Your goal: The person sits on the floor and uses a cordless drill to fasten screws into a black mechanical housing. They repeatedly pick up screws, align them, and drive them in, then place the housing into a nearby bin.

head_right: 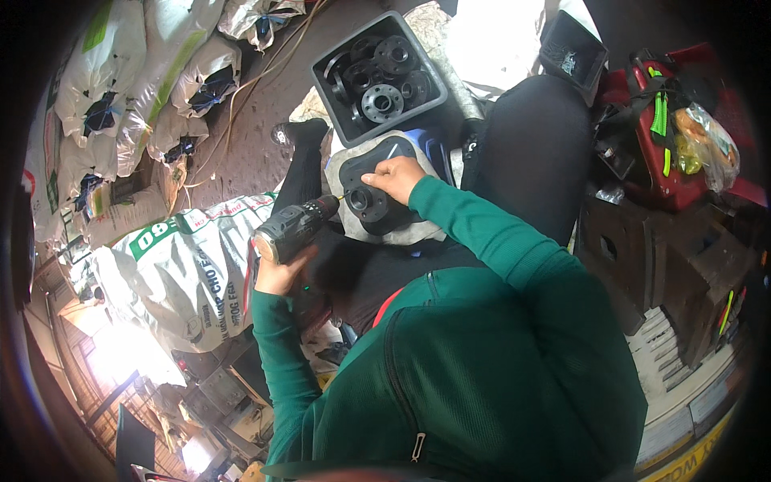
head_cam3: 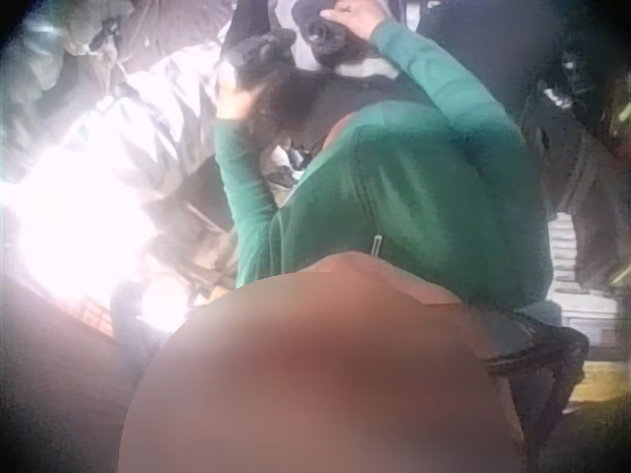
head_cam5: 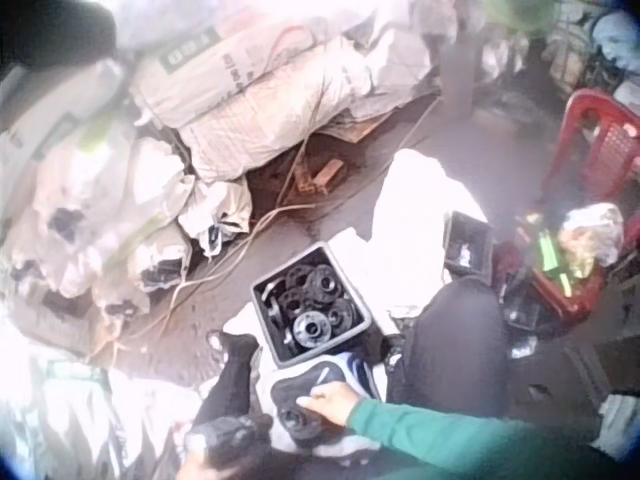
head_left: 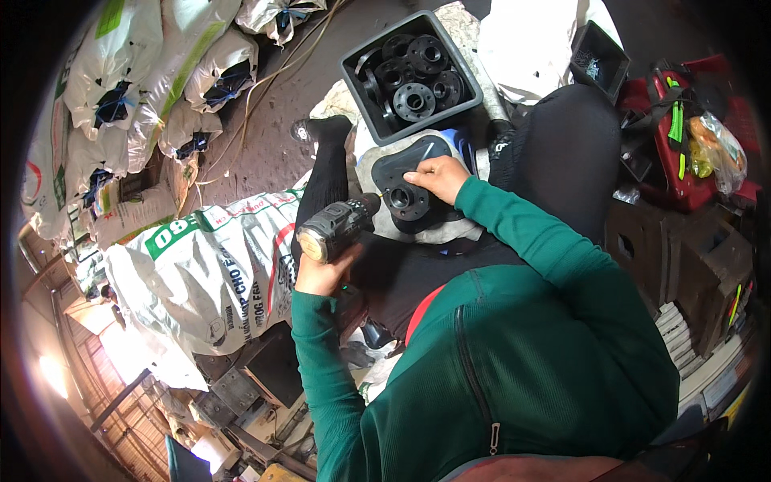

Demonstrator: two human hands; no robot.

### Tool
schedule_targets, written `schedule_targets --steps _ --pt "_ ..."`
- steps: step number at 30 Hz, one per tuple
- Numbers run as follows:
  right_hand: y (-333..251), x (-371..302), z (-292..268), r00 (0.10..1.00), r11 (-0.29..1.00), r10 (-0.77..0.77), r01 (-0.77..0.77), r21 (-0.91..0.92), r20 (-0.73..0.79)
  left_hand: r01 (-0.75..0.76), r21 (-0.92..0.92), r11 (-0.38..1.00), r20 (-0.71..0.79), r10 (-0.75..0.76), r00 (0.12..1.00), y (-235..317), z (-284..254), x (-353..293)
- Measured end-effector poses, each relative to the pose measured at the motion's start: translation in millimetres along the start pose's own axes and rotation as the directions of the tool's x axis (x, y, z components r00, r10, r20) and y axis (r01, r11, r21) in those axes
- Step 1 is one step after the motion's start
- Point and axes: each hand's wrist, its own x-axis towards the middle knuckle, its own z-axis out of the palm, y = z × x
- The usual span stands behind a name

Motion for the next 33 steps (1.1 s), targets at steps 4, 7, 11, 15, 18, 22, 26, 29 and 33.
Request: schedule_targets --steps 4,7,11,15,18,22,26,29,33 --pt "3.2 4.3 -0.7 1.0 1.0 -0.007 0.007 -0.001 0.007 -0.041 -0.14 0.989 -0.011 0.04 0.999 -4.1 3.5 3.4" --pt "9.4 3.3 -1.4 1.0 0.995 -0.005 0.002 -0.103 -0.025 0.026 -0.058 0.998 -0.013 -0.027 1.0 0.3 5.5 4.7" --pt "18.0 -3.6 -3.9 0.999 0.963 0.036 -0.035 -0.268 -0.003 -0.134 0.198 0.971 0.009 0.135 0.991 12.8 6.9 10.4" --pt "16.2 -2.6 -6.7 0.998 0.951 0.061 -0.064 -0.303 -0.02 -0.135 0.152 0.979 0.018 0.134 0.991 21.3 6.1 19.5" --pt "16.0 -1.5 -8.7 0.994 0.951 0.109 -0.102 -0.292 0.009 -0.147 0.306 0.941 0.047 0.14 0.989 21.5 6.3 24.2" --pt "22.3 1.6 -6.7 0.989 0.972 0.143 -0.137 -0.192 0.021 -0.261 0.355 0.898 0.042 0.263 0.964 18.2 9.0 27.7" --pt "27.3 4.8 -3.2 0.988 0.983 0.151 -0.147 -0.114 0.033 -0.225 0.364 0.904 0.037 0.227 0.973 15.9 11.8 31.5" --pt "26.5 4.8 -3.3 0.99 0.98 0.137 -0.132 -0.149 0.019 -0.171 0.3 0.938 0.018 0.174 0.985 15.5 14.1 31.1" --pt "26.3 5.0 -4.5 0.998 0.978 0.066 -0.07 -0.197 -0.024 -0.192 0.213 0.958 -0.087 0.215 0.973 16.2 16.9 14.8"
